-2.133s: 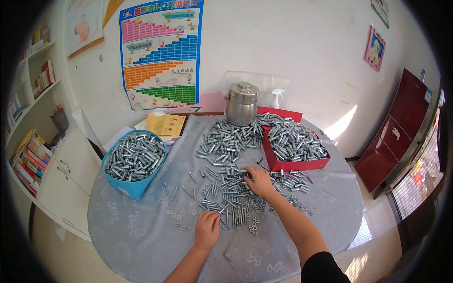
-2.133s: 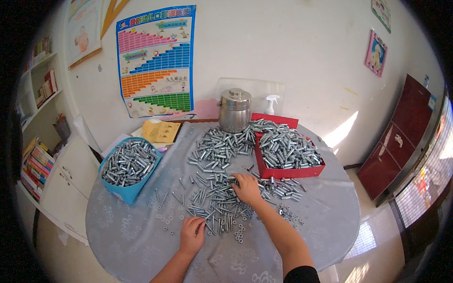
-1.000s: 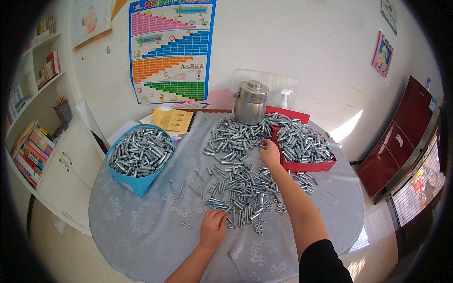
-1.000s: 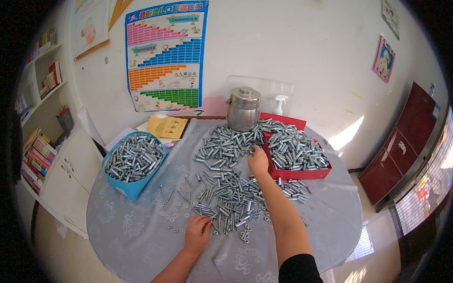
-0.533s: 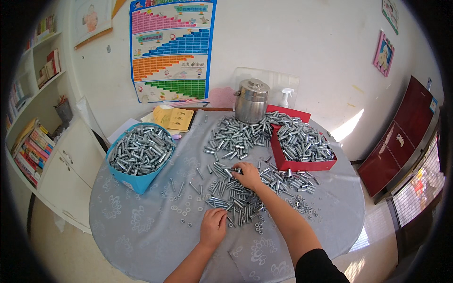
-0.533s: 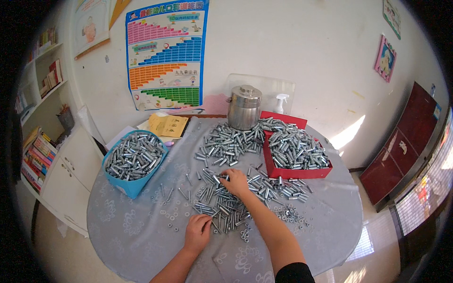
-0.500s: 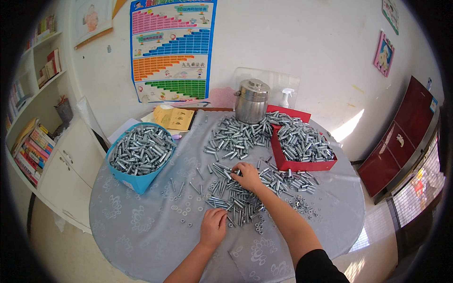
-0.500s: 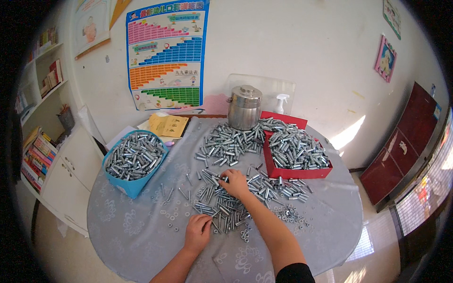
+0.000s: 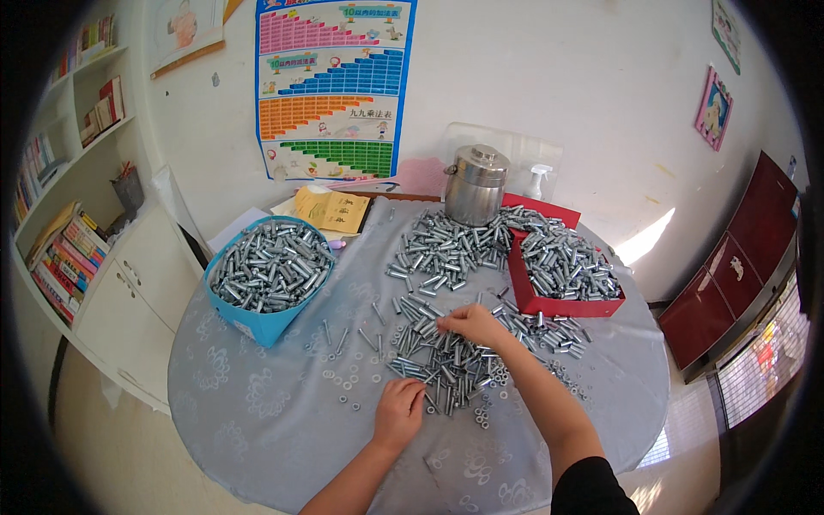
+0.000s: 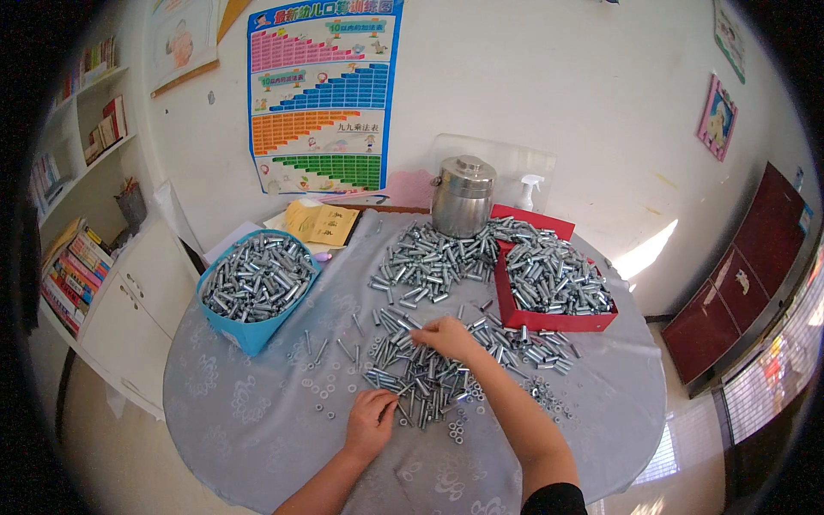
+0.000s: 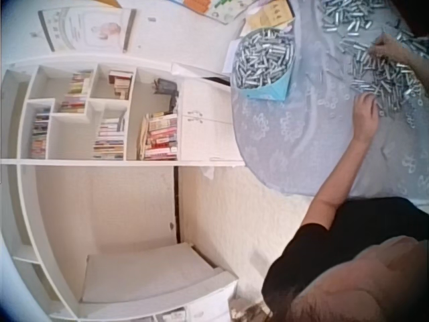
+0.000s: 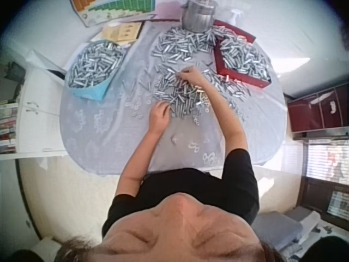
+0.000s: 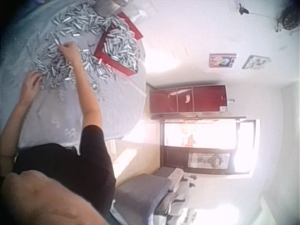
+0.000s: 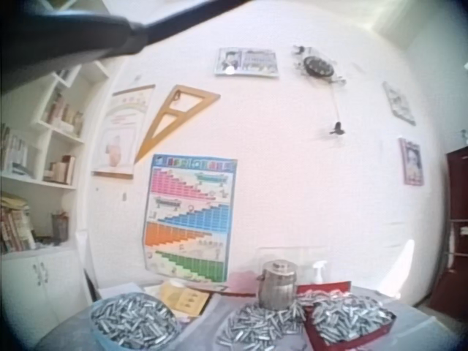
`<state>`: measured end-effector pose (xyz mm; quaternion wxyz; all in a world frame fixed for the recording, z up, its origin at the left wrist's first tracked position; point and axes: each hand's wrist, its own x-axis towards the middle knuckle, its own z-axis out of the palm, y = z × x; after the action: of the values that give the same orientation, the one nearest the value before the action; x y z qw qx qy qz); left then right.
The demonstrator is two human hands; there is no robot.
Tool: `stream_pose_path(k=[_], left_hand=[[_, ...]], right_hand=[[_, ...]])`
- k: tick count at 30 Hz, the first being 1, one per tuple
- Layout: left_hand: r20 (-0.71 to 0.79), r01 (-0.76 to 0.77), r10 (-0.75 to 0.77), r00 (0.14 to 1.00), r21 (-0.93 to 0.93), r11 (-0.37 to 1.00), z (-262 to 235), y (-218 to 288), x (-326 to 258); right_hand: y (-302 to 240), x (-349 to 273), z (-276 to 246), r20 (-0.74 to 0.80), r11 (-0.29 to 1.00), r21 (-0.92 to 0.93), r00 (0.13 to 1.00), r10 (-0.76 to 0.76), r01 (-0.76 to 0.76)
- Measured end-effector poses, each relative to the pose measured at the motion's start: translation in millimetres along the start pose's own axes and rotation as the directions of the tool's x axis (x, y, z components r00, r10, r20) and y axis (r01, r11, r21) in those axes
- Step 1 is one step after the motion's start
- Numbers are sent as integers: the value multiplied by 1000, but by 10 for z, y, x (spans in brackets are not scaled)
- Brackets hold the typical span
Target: The person sits at a table and repeatedly picks up bolts and washers from a large pile. They thread the washers onto the bolts by hand and place the assembled fasteners into a red box. The process is continuous and repetitive throughout the clip.
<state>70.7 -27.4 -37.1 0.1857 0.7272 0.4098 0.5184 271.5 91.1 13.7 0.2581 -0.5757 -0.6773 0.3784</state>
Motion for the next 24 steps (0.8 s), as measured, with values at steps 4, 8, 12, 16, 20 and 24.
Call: stream_pose_path(k=[4, 8, 12, 16, 20, 24], left_hand=[[11, -4, 5, 1000, -8, 1000, 17, 0, 15], [9, -5, 5, 1000, -14, 1000, -8, -6, 22], [6, 15, -15, 1000, -30, 999, -9, -4, 9], [16, 21, -20, 1000, -36, 999, -9, 8, 15], [15, 8, -8, 1000, -38, 999, -14, 2, 14], [10, -2, 2, 1000, -34, 999, -3, -24, 7]], right_hand=[[363, 485, 76, -197, 989, -151, 980, -37, 7], [356, 717, 276, -252, 935, -355, 965, -75, -20], [245, 742, 286, -231, 917, -397, 972, -47, -50], [309, 785, 232, -203, 919, -393, 972, -114, 26], [270, 862, 80, -34, 949, -284, 991, 129, -134], [43, 802, -19, -14, 893, -420, 985, 170, -160]])
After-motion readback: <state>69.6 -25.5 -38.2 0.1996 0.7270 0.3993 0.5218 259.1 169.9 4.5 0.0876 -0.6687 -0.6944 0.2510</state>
